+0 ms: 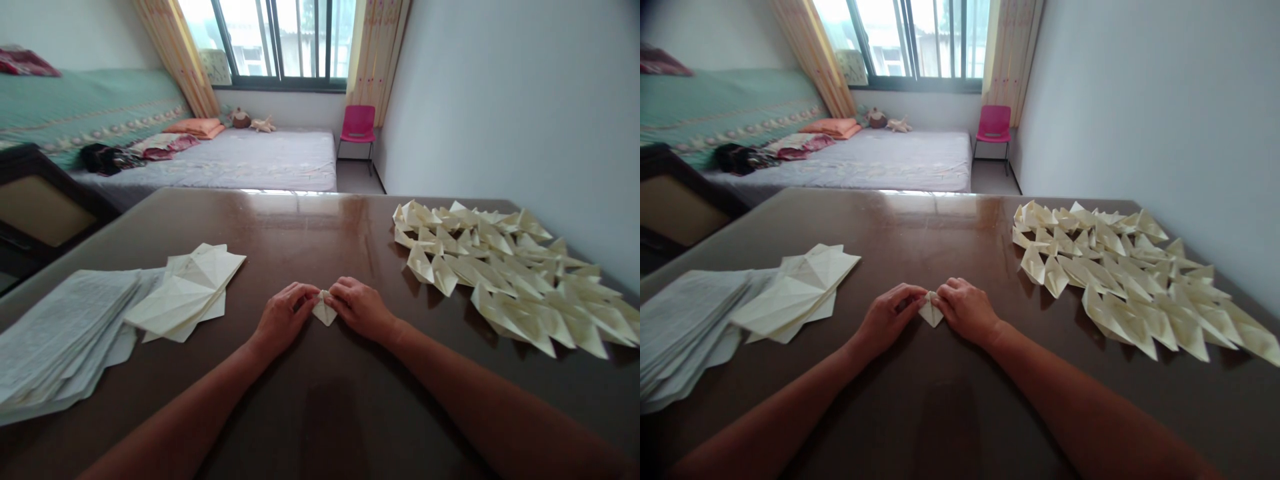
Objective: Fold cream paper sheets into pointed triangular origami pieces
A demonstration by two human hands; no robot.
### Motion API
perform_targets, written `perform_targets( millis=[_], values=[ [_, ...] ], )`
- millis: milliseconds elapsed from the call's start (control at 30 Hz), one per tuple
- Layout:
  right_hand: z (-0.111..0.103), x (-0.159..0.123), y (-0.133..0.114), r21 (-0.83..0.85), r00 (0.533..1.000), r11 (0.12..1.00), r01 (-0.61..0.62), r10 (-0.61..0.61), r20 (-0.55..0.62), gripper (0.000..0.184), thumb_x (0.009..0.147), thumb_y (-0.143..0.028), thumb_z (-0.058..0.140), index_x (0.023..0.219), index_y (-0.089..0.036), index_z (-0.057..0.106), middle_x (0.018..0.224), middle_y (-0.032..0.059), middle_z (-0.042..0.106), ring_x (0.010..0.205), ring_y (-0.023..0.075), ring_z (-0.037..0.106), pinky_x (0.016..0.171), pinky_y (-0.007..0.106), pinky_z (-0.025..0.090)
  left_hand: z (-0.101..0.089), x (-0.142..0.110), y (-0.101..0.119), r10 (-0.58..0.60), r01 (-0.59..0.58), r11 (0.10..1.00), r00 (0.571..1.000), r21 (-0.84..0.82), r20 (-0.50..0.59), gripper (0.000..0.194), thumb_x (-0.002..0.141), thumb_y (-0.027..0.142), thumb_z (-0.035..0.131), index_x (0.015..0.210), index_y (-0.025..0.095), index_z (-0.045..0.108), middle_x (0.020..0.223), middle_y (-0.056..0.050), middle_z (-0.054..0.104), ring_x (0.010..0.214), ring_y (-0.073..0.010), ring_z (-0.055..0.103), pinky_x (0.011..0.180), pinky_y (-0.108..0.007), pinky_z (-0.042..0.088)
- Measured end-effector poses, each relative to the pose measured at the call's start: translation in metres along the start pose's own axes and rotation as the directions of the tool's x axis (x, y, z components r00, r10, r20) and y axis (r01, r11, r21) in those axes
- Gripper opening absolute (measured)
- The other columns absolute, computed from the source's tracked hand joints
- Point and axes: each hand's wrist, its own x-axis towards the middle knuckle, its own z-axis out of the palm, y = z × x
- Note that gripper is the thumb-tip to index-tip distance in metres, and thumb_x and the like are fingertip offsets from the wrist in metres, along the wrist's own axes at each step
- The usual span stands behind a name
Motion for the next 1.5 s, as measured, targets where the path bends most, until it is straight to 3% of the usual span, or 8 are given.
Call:
perform_targets(
  millis=[367, 833, 967, 1100, 1233, 1367, 1433, 1500],
  values=[
    [-0.005, -0.005, -0.019, 0.217, 0.994, 0.975, 0.050, -0.027, -0.106, 0.011, 0.088, -0.025, 0.055, 0.089, -0.023, 0.066, 0.087, 0.0003, 0.064, 0.071, 0.0104, 0.057, 0.065, 0.021, 0.039, 0.000, -0.005, 0.013, -0.030, 0.030, 1.000, 0.998, -0.006, -0.057, 0.006, 0.082, 0.022, 0.056, 0.077, 0.018, 0.055, 0.072, 0.003, 0.051, 0.064, -0.0084, 0.048, 0.058, -0.019, 0.037],
    [-0.010, 0.001, -0.006, 0.432, 0.997, 0.900, 0.053, -0.021, -0.079, 0.019, 0.088, -0.031, 0.057, 0.080, -0.018, 0.068, 0.079, 0.0020, 0.063, 0.069, 0.0115, 0.055, 0.066, 0.023, 0.040, -0.008, -0.002, 0.010, -0.027, 0.036, 0.968, 0.999, -0.247, 0.039, 0.017, 0.090, 0.032, 0.053, 0.082, 0.017, 0.058, 0.078, 0.002, 0.053, 0.075, -0.0099, 0.050, 0.066, -0.019, 0.039],
    [-0.009, 0.005, 0.001, 0.589, 0.999, 0.808, -0.009, 0.033, -0.029, 0.017, 0.085, -0.032, 0.061, 0.079, -0.017, 0.069, 0.077, 0.0024, 0.065, 0.070, 0.0125, 0.055, 0.065, 0.024, 0.041, -0.010, -0.001, 0.008, -0.074, 0.081, 0.952, 0.997, -0.294, 0.033, 0.017, 0.089, 0.031, 0.054, 0.079, 0.017, 0.057, 0.078, 0.002, 0.053, 0.075, -0.0099, 0.049, 0.066, -0.019, 0.038],
    [-0.006, 0.009, 0.011, 0.788, 0.968, 0.597, -0.149, 0.250, -0.006, 0.021, 0.079, -0.038, 0.066, 0.079, -0.017, 0.068, 0.074, 0.0012, 0.066, 0.063, 0.0114, 0.053, 0.059, 0.023, 0.041, -0.012, 0.002, 0.001, -0.213, 0.179, 0.893, 0.976, -0.413, -0.037, 0.014, 0.087, 0.031, 0.057, 0.081, 0.018, 0.055, 0.073, 0.004, 0.051, 0.067, -0.0083, 0.045, 0.060, -0.017, 0.037],
    [-0.005, 0.012, 0.016, 0.862, 0.901, 0.455, -0.223, 0.433, 0.004, 0.026, 0.077, -0.044, 0.067, 0.083, -0.018, 0.065, 0.065, -0.0019, 0.060, 0.058, 0.0102, 0.050, 0.049, 0.020, 0.037, -0.009, 0.004, -0.006, -0.354, 0.214, 0.757, 0.929, -0.618, -0.111, 0.015, 0.085, 0.035, 0.059, 0.085, 0.020, 0.054, 0.070, 0.005, 0.052, 0.060, -0.0075, 0.042, 0.053, -0.016, 0.035],
    [-0.004, 0.014, 0.011, 0.924, 0.873, 0.324, -0.202, 0.487, 0.021, 0.028, 0.076, -0.045, 0.067, 0.083, -0.020, 0.059, 0.082, 0.0003, 0.065, 0.072, 0.0127, 0.058, 0.056, 0.020, 0.046, -0.006, 0.006, -0.007, -0.423, 0.175, 0.605, 0.897, -0.777, -0.127, 0.016, 0.083, 0.034, 0.063, 0.085, 0.021, 0.054, 0.076, 0.004, 0.054, 0.069, -0.0075, 0.049, 0.059, -0.014, 0.042],
    [-0.003, 0.013, 0.009, 0.936, 0.870, 0.301, -0.183, 0.493, 0.011, 0.029, 0.076, -0.047, 0.066, 0.082, -0.021, 0.056, 0.081, 0.0000, 0.065, 0.071, 0.0135, 0.059, 0.060, 0.024, 0.050, -0.006, 0.007, -0.007, -0.414, 0.168, 0.577, 0.904, -0.799, -0.109, 0.016, 0.081, 0.033, 0.065, 0.084, 0.021, 0.055, 0.080, 0.004, 0.054, 0.073, -0.0078, 0.052, 0.062, -0.015, 0.045],
    [-0.003, 0.012, 0.007, 0.916, 0.877, 0.368, -0.161, 0.479, -0.038, 0.030, 0.077, -0.049, 0.065, 0.082, -0.021, 0.054, 0.079, 0.0002, 0.065, 0.069, 0.0143, 0.060, 0.062, 0.027, 0.053, -0.007, 0.007, -0.006, -0.372, 0.176, 0.575, 0.926, -0.799, -0.064, 0.018, 0.081, 0.034, 0.065, 0.087, 0.020, 0.056, 0.087, 0.003, 0.057, 0.078, -0.0087, 0.055, 0.068, -0.018, 0.048]
  ],
)
